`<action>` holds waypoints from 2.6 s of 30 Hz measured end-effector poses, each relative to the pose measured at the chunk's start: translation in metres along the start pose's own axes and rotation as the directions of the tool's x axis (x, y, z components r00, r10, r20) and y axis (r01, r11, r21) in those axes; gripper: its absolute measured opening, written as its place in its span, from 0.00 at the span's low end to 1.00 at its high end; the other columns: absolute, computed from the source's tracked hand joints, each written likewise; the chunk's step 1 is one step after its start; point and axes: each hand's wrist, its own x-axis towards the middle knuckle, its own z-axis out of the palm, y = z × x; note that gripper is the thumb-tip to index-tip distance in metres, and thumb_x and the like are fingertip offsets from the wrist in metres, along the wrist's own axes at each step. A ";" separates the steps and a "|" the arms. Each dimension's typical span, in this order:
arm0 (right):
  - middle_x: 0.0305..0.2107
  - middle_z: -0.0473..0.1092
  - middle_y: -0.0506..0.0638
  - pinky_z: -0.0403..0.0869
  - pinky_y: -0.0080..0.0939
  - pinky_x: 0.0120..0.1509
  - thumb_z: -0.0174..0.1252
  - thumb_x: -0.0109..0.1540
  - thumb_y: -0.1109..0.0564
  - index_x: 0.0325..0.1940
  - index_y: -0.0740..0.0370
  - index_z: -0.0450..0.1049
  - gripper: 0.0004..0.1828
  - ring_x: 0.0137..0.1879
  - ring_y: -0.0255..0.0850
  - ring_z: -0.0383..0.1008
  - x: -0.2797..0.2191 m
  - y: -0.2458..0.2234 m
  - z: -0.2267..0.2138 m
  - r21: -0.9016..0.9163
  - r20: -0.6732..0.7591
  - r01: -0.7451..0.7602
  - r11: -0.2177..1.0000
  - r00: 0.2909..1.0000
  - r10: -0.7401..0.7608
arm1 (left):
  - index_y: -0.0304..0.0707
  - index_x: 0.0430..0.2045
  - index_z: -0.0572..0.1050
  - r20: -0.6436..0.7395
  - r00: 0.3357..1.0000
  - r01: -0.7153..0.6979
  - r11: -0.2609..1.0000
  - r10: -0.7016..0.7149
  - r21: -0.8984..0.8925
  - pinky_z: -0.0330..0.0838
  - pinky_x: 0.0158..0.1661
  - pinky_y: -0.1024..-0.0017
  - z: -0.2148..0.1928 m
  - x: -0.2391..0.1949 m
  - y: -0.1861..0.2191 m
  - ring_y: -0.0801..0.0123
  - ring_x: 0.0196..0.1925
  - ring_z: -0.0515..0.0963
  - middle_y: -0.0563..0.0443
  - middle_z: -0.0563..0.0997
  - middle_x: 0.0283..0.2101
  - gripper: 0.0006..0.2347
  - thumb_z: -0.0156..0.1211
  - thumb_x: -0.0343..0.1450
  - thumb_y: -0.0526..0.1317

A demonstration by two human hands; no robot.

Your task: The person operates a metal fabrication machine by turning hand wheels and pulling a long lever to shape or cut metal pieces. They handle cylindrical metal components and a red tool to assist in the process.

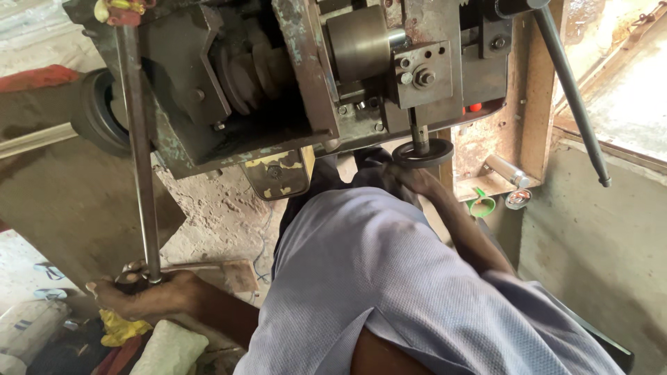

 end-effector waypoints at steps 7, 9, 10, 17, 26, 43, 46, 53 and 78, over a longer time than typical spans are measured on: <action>0.41 0.80 0.51 0.71 0.44 0.54 0.49 0.69 0.52 0.49 0.66 0.81 0.19 0.49 0.42 0.75 -0.064 -0.035 -0.089 0.313 -0.046 -0.509 0.802 0.835 0.548 | 0.35 0.25 0.71 0.056 0.997 -0.048 0.998 0.046 0.041 0.66 0.29 0.78 -0.006 0.001 -0.004 0.74 0.25 0.69 0.56 0.65 0.24 0.11 0.63 0.72 0.43; 0.39 0.79 0.51 0.73 0.43 0.55 0.51 0.68 0.57 0.52 0.66 0.79 0.15 0.48 0.42 0.75 -0.047 -0.016 -0.089 0.277 -0.188 -0.433 0.858 0.851 0.491 | 0.35 0.25 0.72 0.087 0.993 -0.089 0.994 0.084 0.056 0.67 0.29 0.78 -0.007 0.003 -0.006 0.74 0.26 0.70 0.56 0.66 0.25 0.11 0.62 0.73 0.43; 0.39 0.79 0.47 0.75 0.41 0.54 0.51 0.64 0.62 0.55 0.63 0.77 0.17 0.48 0.38 0.78 -0.031 -0.008 -0.076 0.316 -0.233 -0.359 0.878 0.868 0.439 | 0.37 0.26 0.71 0.080 0.996 -0.052 0.998 0.050 0.021 0.66 0.28 0.77 -0.005 0.006 -0.007 0.74 0.25 0.69 0.56 0.66 0.25 0.11 0.62 0.73 0.43; 0.42 0.76 0.49 0.71 0.36 0.51 0.52 0.66 0.61 0.54 0.66 0.75 0.14 0.45 0.33 0.73 -0.034 -0.065 -0.001 0.694 -0.142 -0.205 0.690 0.900 0.411 | 0.39 0.26 0.71 0.090 0.994 -0.059 0.997 0.054 0.052 0.63 0.28 0.78 -0.005 -0.002 -0.003 0.76 0.25 0.67 0.58 0.64 0.25 0.11 0.62 0.75 0.45; 0.24 0.71 0.46 0.73 0.33 0.36 0.51 0.69 0.32 0.32 0.64 0.75 0.32 0.30 0.31 0.69 -0.042 -0.088 -0.005 0.765 -0.567 0.011 0.644 0.486 0.665 | 0.41 0.21 0.66 0.045 0.999 -0.022 0.997 0.019 0.072 0.66 0.27 0.78 -0.001 -0.007 0.003 0.75 0.24 0.68 0.57 0.64 0.23 0.14 0.63 0.74 0.44; 0.13 0.58 0.43 0.53 0.35 0.25 0.34 0.66 0.18 0.16 0.58 0.61 0.45 0.20 0.33 0.54 -0.030 -0.077 -0.033 0.695 -0.623 -0.160 0.701 0.352 0.699 | 0.34 0.32 0.75 0.045 0.998 -0.037 0.999 0.036 0.038 0.67 0.29 0.79 -0.015 0.008 -0.010 0.75 0.28 0.69 0.55 0.68 0.29 0.09 0.62 0.71 0.43; 0.13 0.55 0.42 0.52 0.36 0.25 0.34 0.66 0.18 0.15 0.56 0.56 0.44 0.21 0.33 0.52 -0.030 -0.065 -0.033 0.693 -0.629 -0.143 0.706 0.359 0.690 | 0.32 0.41 0.78 0.071 0.996 -0.060 0.994 0.054 0.088 0.69 0.31 0.80 -0.015 0.006 -0.008 0.75 0.31 0.71 0.54 0.73 0.34 0.15 0.59 0.70 0.45; 0.12 0.52 0.41 0.52 0.38 0.24 0.35 0.66 0.18 0.14 0.54 0.52 0.43 0.20 0.33 0.50 -0.028 -0.053 -0.036 0.711 -0.616 -0.125 0.692 0.362 0.699 | 0.33 0.32 0.77 0.088 0.991 -0.117 0.978 0.103 0.172 0.71 0.29 0.78 -0.018 0.008 -0.010 0.75 0.26 0.71 0.56 0.68 0.26 0.14 0.57 0.70 0.49; 0.23 0.67 0.50 0.65 0.47 0.30 0.51 0.67 0.35 0.41 0.63 0.77 0.27 0.21 0.40 0.64 -0.036 -0.089 -0.003 0.438 -0.439 -0.441 0.783 0.655 0.615 | 0.37 0.27 0.72 0.106 0.993 -0.065 0.997 0.060 0.049 0.65 0.29 0.78 -0.007 -0.003 0.000 0.76 0.25 0.67 0.58 0.66 0.25 0.09 0.62 0.70 0.43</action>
